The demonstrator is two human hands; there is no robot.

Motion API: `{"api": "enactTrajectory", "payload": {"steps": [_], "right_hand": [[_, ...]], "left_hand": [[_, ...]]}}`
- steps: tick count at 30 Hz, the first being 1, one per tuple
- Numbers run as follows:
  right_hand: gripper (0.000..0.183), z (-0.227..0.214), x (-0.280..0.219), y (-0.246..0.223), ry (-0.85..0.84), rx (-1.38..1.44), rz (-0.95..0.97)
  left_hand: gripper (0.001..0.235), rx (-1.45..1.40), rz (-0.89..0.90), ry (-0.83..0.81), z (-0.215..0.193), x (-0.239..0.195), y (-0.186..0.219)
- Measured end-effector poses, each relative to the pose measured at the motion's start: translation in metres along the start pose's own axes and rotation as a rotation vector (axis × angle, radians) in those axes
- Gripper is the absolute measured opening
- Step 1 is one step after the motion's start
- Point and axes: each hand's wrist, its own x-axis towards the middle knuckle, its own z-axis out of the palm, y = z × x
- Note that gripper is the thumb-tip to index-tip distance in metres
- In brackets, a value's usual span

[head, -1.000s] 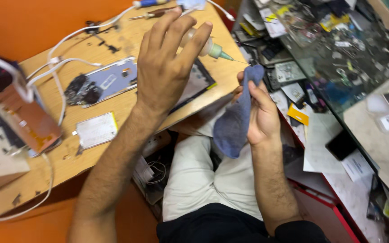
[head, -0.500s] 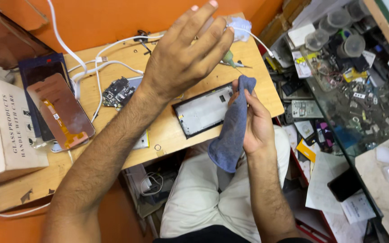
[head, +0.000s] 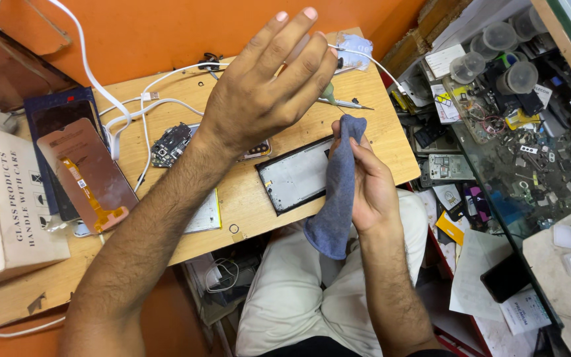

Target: The person cleans the inside of a disassembled mobile phone frame with a cloth, applies adhesive from a syringe, and places small black components into the frame. They then use a toothbrush to clean the frame and apply more adhesive.

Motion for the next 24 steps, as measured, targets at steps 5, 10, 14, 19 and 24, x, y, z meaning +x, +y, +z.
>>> {"api": "enactTrajectory", "payload": {"steps": [5, 10, 14, 19, 24], "right_hand": [[0.043, 0.003, 0.002, 0.0, -0.055, -0.007, 0.009], [0.045, 0.003, 0.002, -0.002, -0.044, -0.008, 0.005], [0.046, 0.004, 0.001, -0.002, -0.043, -0.003, 0.011], [0.047, 0.006, -0.001, -0.003, -0.07, 0.02, 0.025], [0.047, 0.009, -0.005, -0.003, -0.059, 0.012, 0.012]], "left_hand": [[0.023, 0.007, 0.018, 0.03, 0.0, 0.006, 0.0], [0.023, -0.002, 0.043, 0.062, -0.002, 0.01, -0.002], [0.023, 0.016, 0.057, 0.074, -0.003, 0.012, -0.002], [0.023, 0.008, 0.054, 0.064, -0.006, 0.012, -0.001], [0.023, -0.001, 0.06, 0.059, -0.007, 0.013, 0.001]]}}
